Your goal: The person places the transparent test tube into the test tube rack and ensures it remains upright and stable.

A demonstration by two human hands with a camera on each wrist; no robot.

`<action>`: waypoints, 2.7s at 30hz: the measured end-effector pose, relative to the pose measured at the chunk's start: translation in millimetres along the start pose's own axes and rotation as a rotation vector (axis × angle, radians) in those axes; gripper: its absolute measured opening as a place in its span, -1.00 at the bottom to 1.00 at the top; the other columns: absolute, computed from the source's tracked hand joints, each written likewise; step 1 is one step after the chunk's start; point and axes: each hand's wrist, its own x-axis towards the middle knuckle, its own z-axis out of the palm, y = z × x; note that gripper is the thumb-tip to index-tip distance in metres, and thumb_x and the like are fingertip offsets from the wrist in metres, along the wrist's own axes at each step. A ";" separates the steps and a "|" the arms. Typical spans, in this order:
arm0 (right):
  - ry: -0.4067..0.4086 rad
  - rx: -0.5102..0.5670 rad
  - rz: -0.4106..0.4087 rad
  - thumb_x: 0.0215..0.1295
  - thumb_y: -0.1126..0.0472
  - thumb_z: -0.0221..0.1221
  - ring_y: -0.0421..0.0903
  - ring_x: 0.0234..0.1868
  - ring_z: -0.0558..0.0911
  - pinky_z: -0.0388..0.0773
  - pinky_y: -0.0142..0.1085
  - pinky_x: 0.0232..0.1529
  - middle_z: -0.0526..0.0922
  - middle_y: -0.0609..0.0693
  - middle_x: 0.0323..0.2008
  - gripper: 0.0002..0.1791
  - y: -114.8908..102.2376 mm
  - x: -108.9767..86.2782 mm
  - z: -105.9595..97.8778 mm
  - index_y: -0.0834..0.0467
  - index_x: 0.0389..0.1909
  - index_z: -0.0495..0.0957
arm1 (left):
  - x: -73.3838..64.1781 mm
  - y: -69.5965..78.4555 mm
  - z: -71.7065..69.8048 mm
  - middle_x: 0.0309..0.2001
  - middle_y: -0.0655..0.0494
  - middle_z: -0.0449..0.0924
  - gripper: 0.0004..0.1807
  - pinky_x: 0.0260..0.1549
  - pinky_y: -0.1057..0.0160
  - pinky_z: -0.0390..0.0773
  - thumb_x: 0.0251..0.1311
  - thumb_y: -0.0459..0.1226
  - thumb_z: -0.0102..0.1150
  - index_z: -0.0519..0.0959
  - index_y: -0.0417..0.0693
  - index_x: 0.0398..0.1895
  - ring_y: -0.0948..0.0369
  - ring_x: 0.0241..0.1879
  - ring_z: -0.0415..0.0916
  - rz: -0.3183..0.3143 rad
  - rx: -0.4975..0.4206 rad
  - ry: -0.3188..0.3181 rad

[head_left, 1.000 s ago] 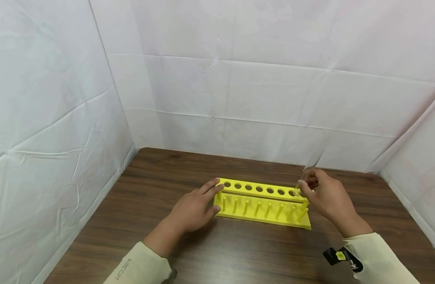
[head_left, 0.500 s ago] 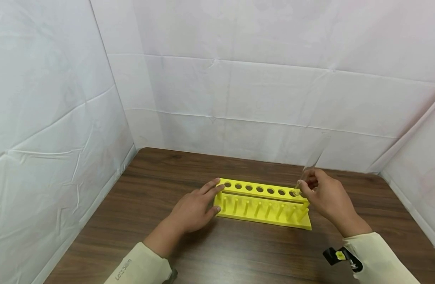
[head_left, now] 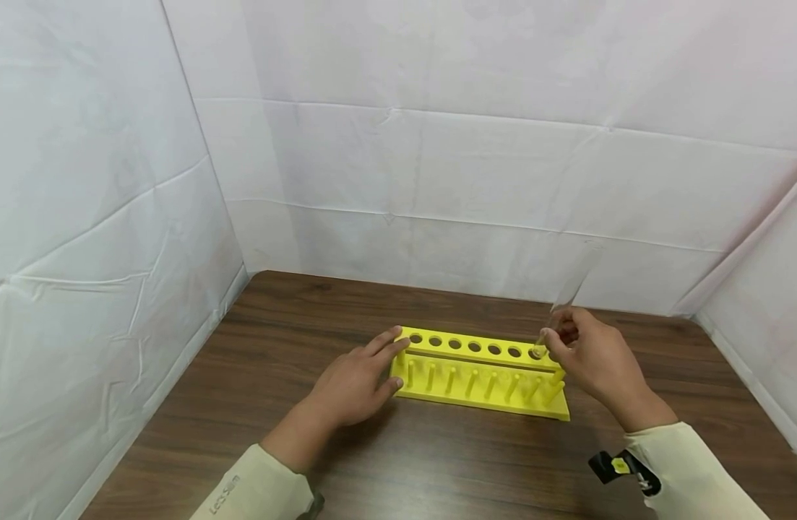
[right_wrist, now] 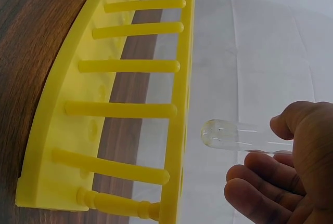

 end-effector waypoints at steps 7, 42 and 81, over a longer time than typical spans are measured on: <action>0.006 -0.008 0.007 0.52 0.05 0.17 0.00 -0.24 0.69 0.62 -0.12 -0.39 0.70 0.06 -0.16 -0.63 0.4 0.0 0.3 0.23 0.12 0.49 | 1.0 0.0 1.4 0.63 0.24 -0.01 -0.32 0.02 -0.11 0.60 0.49 0.04 0.11 0.21 0.23 0.61 -0.10 0.16 0.58 0.011 0.005 0.013; 0.016 0.002 -0.009 0.51 0.02 0.17 -0.02 -0.27 0.70 0.61 -0.17 -0.42 0.71 0.04 -0.18 -0.61 -9.1 5.1 8.3 0.23 0.13 0.49 | -1.1 0.0 0.2 0.63 0.24 -0.02 -0.30 0.04 -0.13 0.59 0.47 0.01 0.15 0.20 0.23 0.61 -0.11 0.19 0.55 0.000 -0.006 0.012; -0.009 0.008 -0.006 0.51 0.03 0.17 -0.07 -0.29 0.67 0.58 -0.21 -0.44 0.70 0.02 -0.19 -0.67 -20.0 13.2 14.5 0.19 0.07 0.50 | -0.7 -3.4 0.6 0.63 0.24 0.00 -0.31 0.04 -0.12 0.60 0.48 0.00 0.15 0.21 0.24 0.61 -0.10 0.17 0.57 0.002 0.003 0.034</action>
